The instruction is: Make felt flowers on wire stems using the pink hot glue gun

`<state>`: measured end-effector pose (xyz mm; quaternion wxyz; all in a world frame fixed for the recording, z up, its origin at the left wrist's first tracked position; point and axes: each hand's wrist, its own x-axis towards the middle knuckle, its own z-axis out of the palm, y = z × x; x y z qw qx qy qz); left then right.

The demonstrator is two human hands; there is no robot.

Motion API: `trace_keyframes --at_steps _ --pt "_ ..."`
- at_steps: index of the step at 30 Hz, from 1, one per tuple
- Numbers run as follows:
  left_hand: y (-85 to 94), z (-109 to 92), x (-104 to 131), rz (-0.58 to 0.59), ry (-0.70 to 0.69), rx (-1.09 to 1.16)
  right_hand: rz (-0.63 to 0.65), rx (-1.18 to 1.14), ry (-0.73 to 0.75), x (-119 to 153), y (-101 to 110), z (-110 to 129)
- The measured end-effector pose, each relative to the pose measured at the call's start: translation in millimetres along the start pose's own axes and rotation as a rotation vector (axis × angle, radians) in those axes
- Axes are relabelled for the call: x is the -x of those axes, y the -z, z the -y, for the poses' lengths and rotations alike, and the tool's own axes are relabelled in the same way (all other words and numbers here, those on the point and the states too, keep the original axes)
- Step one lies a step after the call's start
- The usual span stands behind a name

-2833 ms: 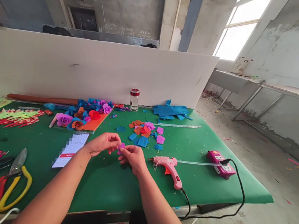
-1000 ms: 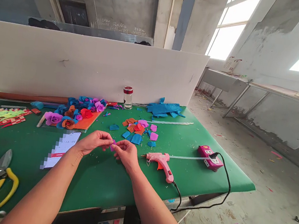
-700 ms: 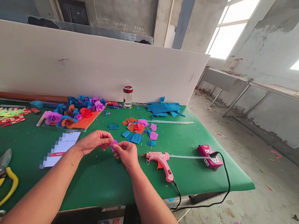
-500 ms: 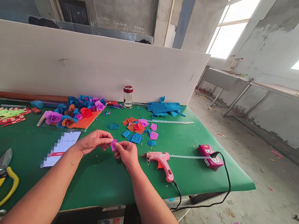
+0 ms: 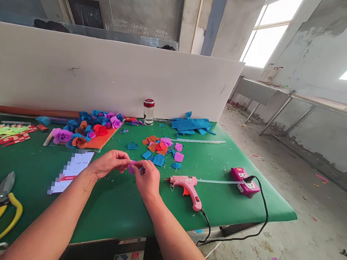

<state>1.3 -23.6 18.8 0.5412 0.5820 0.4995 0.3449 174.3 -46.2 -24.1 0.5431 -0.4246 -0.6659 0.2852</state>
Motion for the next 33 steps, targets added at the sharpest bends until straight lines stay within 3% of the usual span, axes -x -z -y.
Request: trace_keyframes --at_steps 3,11,18,21,24,28,31,33 --pt "-1.8 -0.8 0.1 0.02 -0.002 -0.006 0.085 -0.046 -0.044 -0.2 -2.6 -2.7" --pt "-2.0 1.8 0.2 0.039 0.033 0.057 0.146 -0.251 -0.222 -3.1 -0.9 -2.8" --pt "-0.4 1.5 0.8 0.086 0.003 0.045 0.117 -0.133 -0.21 -4.0 -4.0 -6.9" --pt "3.7 1.7 0.3 0.031 -0.021 0.07 0.118 -0.086 -0.209 -1.2 -5.4 -3.6" --pt "8.8 2.3 -1.5 -0.122 -0.056 0.111 0.181 0.065 -0.176 -6.8 2.7 6.9" --pt "10.7 4.6 -4.7 -0.23 -0.071 0.102 0.302 0.534 -0.073 -48.3 30.0 13.4" --pt "9.5 7.0 -6.2 -0.215 -0.052 0.102 0.453 0.832 -0.09 -97.7 50.1 -0.8" --pt "9.5 8.5 -6.9 -0.213 -0.054 0.105 0.485 0.891 -0.12 -128.5 56.2 -15.4"
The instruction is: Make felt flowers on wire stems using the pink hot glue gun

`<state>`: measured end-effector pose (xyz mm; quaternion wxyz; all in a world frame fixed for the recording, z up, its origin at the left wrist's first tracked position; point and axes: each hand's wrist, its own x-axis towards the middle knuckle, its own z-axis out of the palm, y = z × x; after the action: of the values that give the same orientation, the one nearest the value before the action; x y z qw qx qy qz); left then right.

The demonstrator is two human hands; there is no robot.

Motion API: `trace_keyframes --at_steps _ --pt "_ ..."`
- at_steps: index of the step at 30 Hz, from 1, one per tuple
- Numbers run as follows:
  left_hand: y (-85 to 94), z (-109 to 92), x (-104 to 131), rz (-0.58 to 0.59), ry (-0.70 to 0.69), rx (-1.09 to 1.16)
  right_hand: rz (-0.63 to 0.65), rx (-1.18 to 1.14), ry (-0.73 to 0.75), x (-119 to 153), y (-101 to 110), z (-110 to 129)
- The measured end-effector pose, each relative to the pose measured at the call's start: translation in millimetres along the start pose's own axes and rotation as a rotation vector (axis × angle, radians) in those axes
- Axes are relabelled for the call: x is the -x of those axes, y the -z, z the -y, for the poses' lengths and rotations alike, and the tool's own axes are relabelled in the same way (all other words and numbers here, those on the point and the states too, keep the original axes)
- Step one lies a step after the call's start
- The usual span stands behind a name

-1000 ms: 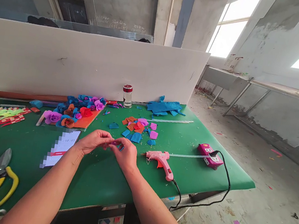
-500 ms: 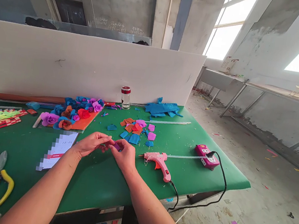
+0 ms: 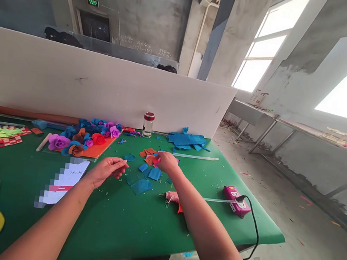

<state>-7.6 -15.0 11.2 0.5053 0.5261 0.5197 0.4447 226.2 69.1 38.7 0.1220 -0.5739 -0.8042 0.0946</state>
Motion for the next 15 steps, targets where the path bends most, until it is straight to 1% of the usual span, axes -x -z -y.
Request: trace_keyframes --at_steps 3,7,12,15 --pt "1.1 1.8 -1.1 -0.032 -0.022 0.006 -0.021 0.053 -0.061 -38.6 -2.0 -11.3" --pt "0.2 3.3 -1.4 -0.096 -0.015 -0.018 -0.017 0.062 -0.087 -75.0 -21.2 -2.3" --pt "-4.8 5.2 -0.3 -0.103 -0.011 -0.029 0.007 0.036 -0.086 -98.8 -52.5 13.1" --pt "-6.5 6.5 -0.6 -0.087 -0.013 -0.035 0.005 0.006 -0.081 -107.4 -60.0 12.9"
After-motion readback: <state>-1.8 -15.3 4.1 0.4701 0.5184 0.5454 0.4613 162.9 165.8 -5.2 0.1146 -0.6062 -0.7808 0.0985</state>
